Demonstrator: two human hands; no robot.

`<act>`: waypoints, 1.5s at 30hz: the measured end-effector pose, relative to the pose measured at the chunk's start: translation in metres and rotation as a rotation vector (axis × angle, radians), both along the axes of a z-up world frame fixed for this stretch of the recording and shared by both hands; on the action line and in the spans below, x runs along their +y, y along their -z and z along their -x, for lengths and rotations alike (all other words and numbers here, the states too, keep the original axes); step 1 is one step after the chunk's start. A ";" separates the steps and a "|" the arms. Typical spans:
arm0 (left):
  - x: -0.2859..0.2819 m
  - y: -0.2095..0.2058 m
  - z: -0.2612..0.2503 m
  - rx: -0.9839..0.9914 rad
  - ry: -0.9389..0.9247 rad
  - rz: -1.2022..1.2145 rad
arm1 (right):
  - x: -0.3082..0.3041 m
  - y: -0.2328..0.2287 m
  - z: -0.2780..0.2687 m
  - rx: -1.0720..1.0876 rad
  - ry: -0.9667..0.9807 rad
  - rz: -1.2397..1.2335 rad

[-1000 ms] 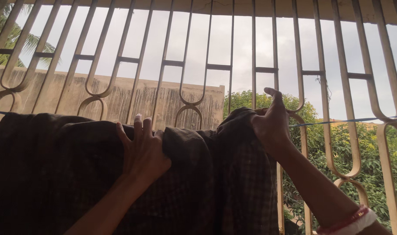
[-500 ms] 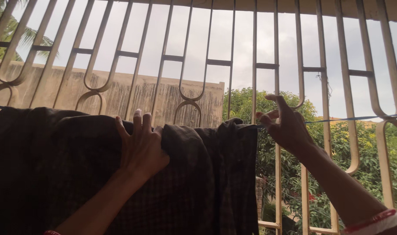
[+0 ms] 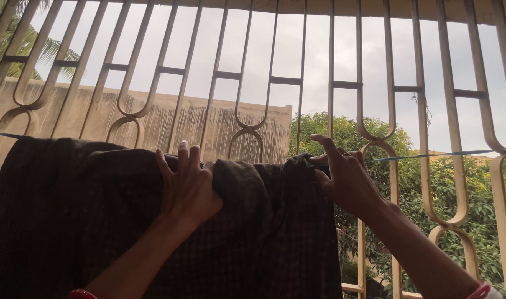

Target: The person hangs a dark checkered shirt on a clothesline using red plastic clips. They smooth the fabric, attach clips to the shoulders and sleeves, and adjust the shirt to ensure it is properly secured on the line.

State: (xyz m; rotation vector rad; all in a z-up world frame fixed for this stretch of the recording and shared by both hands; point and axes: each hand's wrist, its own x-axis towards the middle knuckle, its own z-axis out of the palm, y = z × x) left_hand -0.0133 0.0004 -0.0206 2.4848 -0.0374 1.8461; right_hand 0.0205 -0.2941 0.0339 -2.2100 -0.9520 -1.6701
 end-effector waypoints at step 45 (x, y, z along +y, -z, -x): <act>-0.085 -0.023 -0.033 -0.331 0.252 -0.088 | -0.077 0.080 -0.026 0.231 0.036 -0.391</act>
